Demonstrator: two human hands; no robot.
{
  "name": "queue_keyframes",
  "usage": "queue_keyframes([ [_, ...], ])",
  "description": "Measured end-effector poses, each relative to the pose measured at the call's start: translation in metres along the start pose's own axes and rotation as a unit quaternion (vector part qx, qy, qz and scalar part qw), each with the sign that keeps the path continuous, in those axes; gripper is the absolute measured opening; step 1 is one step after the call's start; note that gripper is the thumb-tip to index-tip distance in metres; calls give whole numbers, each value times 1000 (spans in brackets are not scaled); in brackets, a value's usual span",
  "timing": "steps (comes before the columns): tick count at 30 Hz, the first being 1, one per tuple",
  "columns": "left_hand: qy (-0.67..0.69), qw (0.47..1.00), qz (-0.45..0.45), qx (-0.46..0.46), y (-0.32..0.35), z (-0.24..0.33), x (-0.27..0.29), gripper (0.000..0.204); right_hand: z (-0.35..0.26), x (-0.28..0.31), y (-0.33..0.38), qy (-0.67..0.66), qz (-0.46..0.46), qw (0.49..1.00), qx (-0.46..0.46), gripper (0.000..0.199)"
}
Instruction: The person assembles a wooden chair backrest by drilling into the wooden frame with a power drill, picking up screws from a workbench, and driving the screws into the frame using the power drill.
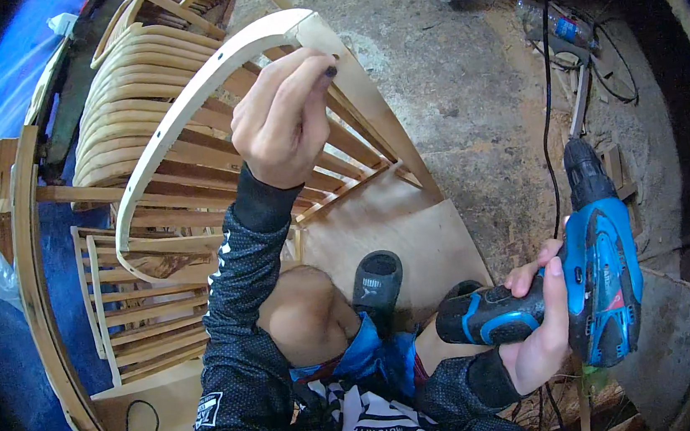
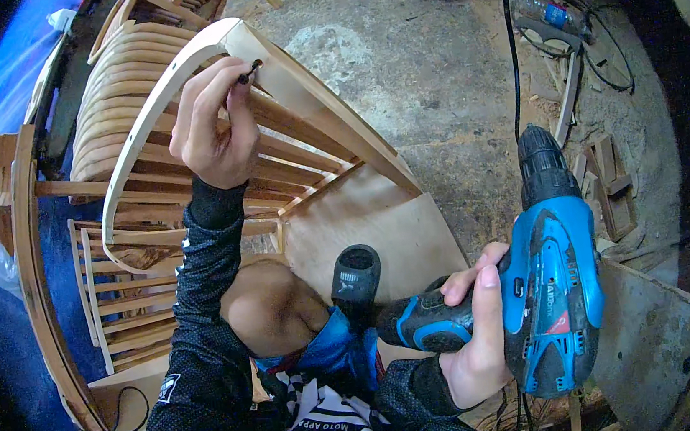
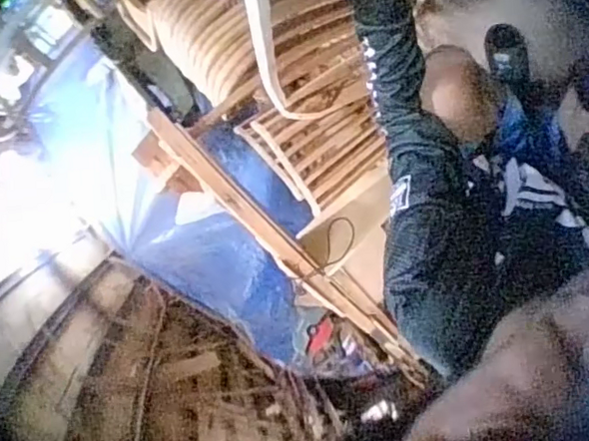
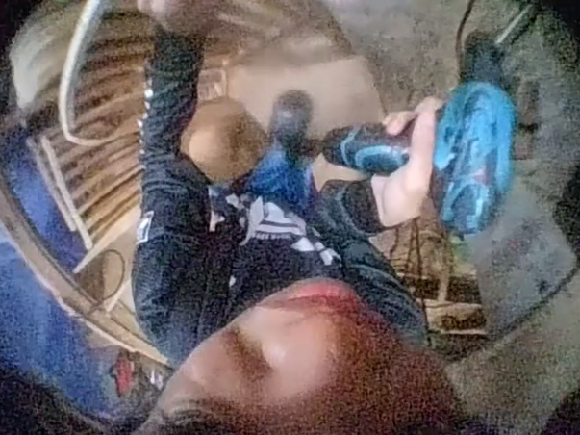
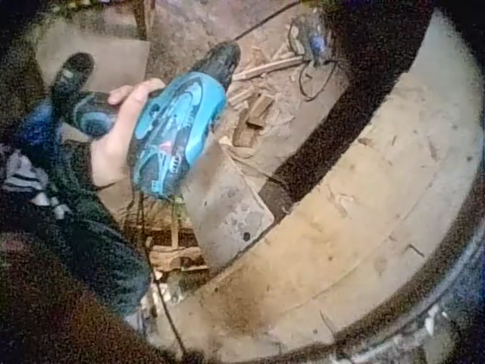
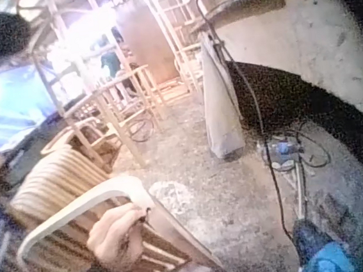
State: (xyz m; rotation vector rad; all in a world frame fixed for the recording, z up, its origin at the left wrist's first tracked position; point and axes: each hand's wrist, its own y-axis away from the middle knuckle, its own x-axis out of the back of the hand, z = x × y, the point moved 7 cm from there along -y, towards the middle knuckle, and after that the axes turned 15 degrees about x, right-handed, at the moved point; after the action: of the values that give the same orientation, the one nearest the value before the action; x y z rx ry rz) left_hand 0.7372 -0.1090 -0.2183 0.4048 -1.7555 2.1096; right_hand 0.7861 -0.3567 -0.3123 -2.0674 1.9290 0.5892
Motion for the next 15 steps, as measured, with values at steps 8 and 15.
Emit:
queue_keyframes([
  [8, -15, 1000, 4, 8, 8, 3, -3, 24, 2, 4, -2, -11, 12, 1000, -3, 26],
  [15, -13, 1000, 10, 3, 9, 3, 1, 25, 2, -1, 0, 19, -8, 1000, -2, 38],
])
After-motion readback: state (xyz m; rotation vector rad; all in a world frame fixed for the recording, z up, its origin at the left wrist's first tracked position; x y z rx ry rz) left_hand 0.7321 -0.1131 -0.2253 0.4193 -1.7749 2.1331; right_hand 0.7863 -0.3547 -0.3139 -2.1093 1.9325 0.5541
